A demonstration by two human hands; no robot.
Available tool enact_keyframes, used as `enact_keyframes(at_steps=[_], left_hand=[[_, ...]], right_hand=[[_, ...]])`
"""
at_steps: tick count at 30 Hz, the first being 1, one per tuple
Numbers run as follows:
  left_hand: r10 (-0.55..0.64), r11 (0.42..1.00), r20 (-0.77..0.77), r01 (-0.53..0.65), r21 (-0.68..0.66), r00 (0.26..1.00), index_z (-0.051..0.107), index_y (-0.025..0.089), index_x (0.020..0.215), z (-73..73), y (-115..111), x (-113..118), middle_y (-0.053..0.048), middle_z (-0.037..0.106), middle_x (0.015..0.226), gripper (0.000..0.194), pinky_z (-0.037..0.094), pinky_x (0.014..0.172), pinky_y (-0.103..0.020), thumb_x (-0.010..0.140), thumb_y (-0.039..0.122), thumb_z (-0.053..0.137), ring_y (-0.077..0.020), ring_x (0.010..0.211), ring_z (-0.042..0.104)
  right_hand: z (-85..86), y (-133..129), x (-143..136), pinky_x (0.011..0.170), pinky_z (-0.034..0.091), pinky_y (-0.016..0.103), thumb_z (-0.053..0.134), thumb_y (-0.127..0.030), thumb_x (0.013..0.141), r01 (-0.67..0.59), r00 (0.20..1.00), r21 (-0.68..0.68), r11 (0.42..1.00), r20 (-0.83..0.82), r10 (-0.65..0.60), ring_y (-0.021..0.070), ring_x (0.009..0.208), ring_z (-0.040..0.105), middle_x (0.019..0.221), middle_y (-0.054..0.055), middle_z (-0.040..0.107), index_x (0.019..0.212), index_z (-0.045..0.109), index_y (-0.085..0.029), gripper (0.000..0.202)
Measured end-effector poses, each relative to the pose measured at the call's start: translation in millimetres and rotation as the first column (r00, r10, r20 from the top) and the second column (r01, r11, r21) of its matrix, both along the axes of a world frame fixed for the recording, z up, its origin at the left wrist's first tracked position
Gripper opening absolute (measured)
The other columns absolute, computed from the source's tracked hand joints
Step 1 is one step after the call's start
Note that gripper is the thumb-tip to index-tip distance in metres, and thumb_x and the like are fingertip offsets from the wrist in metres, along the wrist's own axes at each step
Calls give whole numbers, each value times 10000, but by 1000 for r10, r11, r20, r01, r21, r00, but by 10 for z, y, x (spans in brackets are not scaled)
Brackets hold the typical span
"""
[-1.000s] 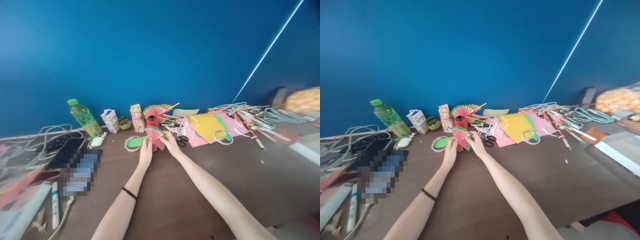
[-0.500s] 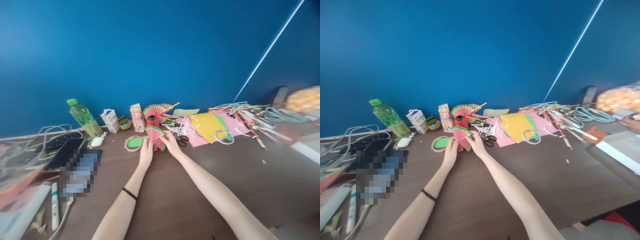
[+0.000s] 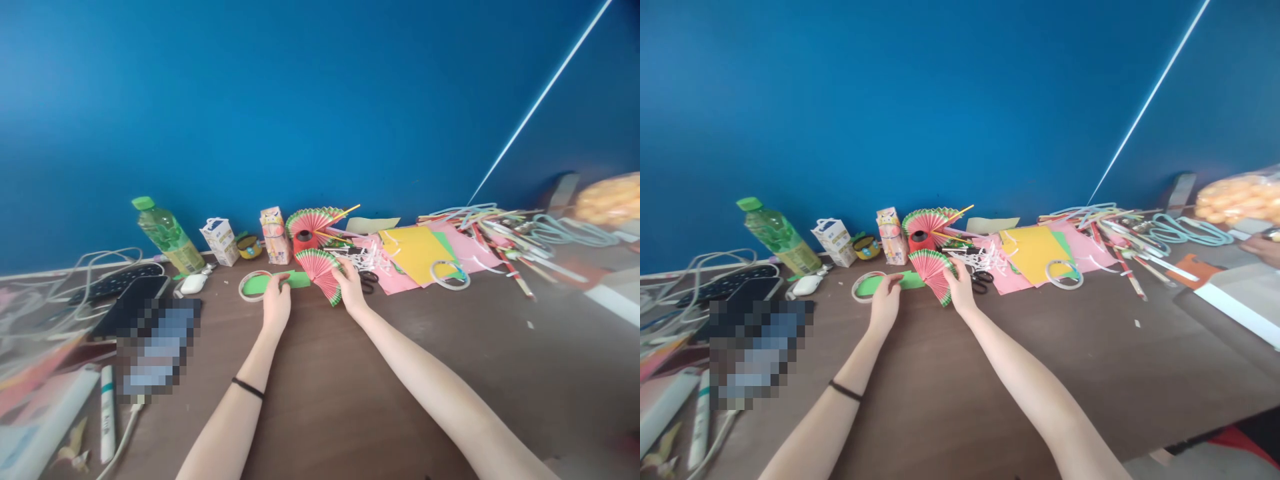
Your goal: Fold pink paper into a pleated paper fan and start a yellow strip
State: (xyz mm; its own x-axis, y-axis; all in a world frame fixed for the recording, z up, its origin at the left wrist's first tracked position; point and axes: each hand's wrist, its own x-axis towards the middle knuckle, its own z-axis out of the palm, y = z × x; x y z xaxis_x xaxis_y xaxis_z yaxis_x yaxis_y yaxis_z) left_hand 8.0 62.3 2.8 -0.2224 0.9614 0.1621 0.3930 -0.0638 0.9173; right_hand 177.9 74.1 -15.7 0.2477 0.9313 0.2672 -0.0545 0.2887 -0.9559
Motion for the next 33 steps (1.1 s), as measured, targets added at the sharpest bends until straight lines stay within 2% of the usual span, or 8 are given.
enact_keyframes(at_steps=[4,8,14,17,21,25,28,33], left_hand=[[97,994,-65,-94,49,993,558,169,935,-19,31,-66,-101,595,1074,259,359,997,-395,740,134,391,-223,1070,525],[173,969,104,-188,159,979,511,166,994,-67,82,-59,-106,552,1092,250,356,999,-374,785,171,373,-205,1077,508],[362,822,126,-380,423,923,489,145,1021,-12,39,-11,-104,467,1063,241,356,984,-387,796,183,411,-209,1056,462],[387,810,-18,-331,484,922,517,138,981,22,-9,6,-120,470,1061,227,322,1005,-419,780,165,417,-238,1081,440],[238,896,-251,-112,430,938,544,143,914,-4,2,18,-124,553,973,210,390,921,-416,763,146,399,-254,990,496],[104,965,-401,5,261,910,552,168,833,-61,56,24,-93,613,862,191,439,836,-406,734,119,396,-250,873,556],[93,978,-544,24,205,834,566,163,821,-81,61,40,-98,622,837,187,442,828,-419,730,124,407,-264,862,565],[100,977,-636,44,208,765,582,122,933,-117,60,63,-140,627,961,241,419,895,-434,761,136,413,-280,956,558]], right_hand=[[69,-58,-26,968,395,362,584,-357,746,-103,992,14,995,69,102,223,1077,553,1097,68,627,1025,573,-200,320],[99,-76,-106,925,433,347,600,-363,749,-201,976,-10,980,83,201,213,1052,577,1130,86,617,1094,547,-189,391],[149,165,-442,849,472,341,589,-320,763,-243,942,-86,966,218,256,183,878,630,929,58,670,1076,547,-161,353],[203,315,-649,915,447,337,565,-279,796,-236,908,-135,962,323,268,199,1045,591,1133,107,627,1121,552,-151,349],[256,304,-735,955,414,357,515,-231,834,-227,815,-45,973,539,215,218,1088,564,1172,113,610,1153,572,-168,331],[269,127,-452,875,442,325,430,-229,875,-181,665,152,972,747,6,198,947,600,1015,75,660,1027,638,-188,260],[267,53,-2,817,447,328,414,-231,871,-79,624,260,962,766,-155,201,855,599,874,65,673,873,662,-190,251],[263,93,982,770,454,349,429,-265,835,288,571,175,941,758,-316,224,831,598,877,95,668,894,649,-157,252]])
